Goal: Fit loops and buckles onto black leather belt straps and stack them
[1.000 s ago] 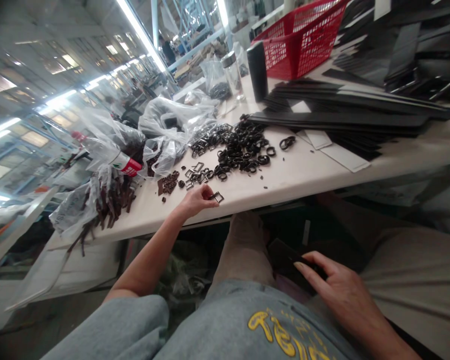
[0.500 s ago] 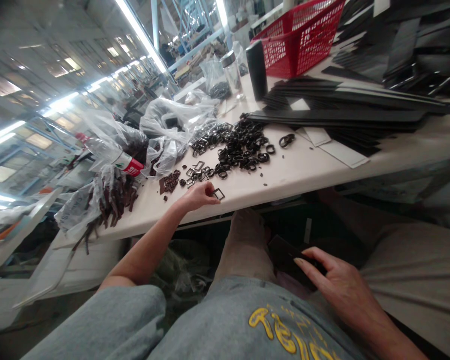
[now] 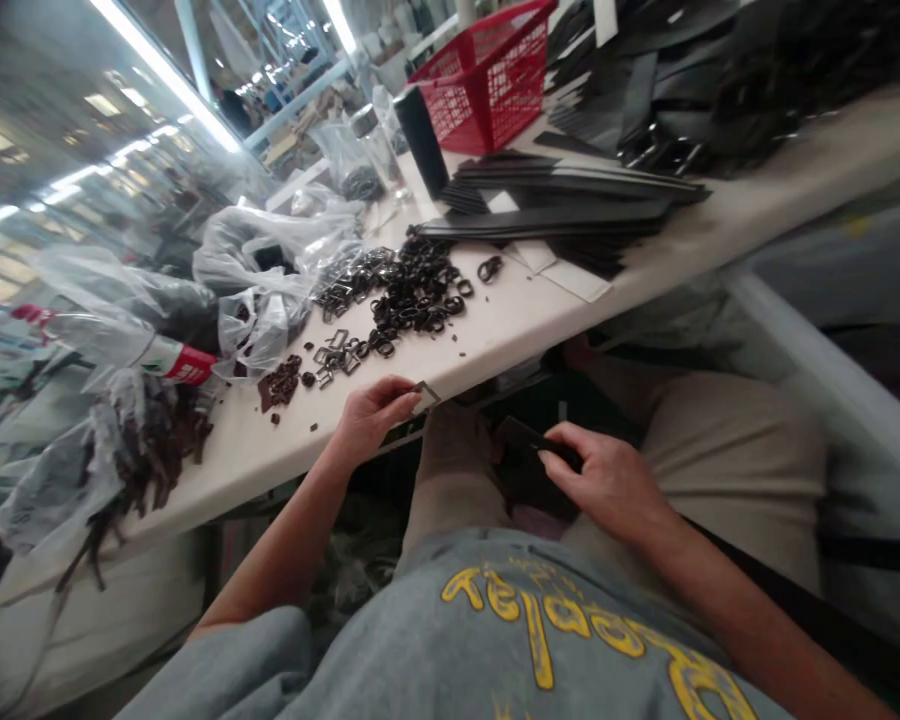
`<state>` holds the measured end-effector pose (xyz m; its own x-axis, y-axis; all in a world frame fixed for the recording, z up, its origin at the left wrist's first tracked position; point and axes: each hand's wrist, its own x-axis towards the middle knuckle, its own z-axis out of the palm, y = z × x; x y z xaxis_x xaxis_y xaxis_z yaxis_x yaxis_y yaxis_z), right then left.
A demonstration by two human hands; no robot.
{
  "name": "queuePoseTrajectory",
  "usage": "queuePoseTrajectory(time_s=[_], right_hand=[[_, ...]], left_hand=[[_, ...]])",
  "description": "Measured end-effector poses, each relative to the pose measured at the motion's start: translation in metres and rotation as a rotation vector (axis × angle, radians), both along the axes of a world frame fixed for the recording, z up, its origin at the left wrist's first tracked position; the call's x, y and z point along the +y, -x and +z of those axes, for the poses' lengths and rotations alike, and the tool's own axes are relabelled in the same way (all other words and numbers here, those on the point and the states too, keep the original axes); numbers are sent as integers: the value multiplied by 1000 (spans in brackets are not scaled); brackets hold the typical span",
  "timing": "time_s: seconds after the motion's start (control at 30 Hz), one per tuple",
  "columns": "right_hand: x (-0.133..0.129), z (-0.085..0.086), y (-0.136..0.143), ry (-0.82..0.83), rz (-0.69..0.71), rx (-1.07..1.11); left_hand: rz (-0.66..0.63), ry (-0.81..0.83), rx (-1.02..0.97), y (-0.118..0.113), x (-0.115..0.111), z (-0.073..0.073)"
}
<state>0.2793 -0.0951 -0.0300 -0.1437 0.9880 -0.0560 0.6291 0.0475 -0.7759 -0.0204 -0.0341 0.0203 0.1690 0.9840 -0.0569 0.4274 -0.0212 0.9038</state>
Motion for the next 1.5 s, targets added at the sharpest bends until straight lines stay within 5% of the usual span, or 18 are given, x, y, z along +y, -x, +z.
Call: queuePoseTrajectory(time_s=[0.2, 0.33, 0.47, 0.73, 1.1, 1.27, 1.5], right_hand=[[2, 14, 2, -73, -45, 112], [-8, 21, 2, -8, -20, 252], [-18, 24, 1, 25, -13, 337], [-18, 20, 1, 66, -21, 404], [-16, 16, 0, 108, -53, 406], [-12, 25, -4, 218, 100, 351], [-14, 27, -1, 192, 63, 342]], left_hand=[[-156, 49, -250, -72, -28, -9], [-85, 7, -250, -95, -31, -22], [-10, -7, -228, -100, -27, -25], [-81, 371, -470, -105, -30, -28], [28, 507, -720, -128, -47, -34], [-31, 561, -768, -125, -45, -33], [-136, 468, -733, -120, -46, -28]])
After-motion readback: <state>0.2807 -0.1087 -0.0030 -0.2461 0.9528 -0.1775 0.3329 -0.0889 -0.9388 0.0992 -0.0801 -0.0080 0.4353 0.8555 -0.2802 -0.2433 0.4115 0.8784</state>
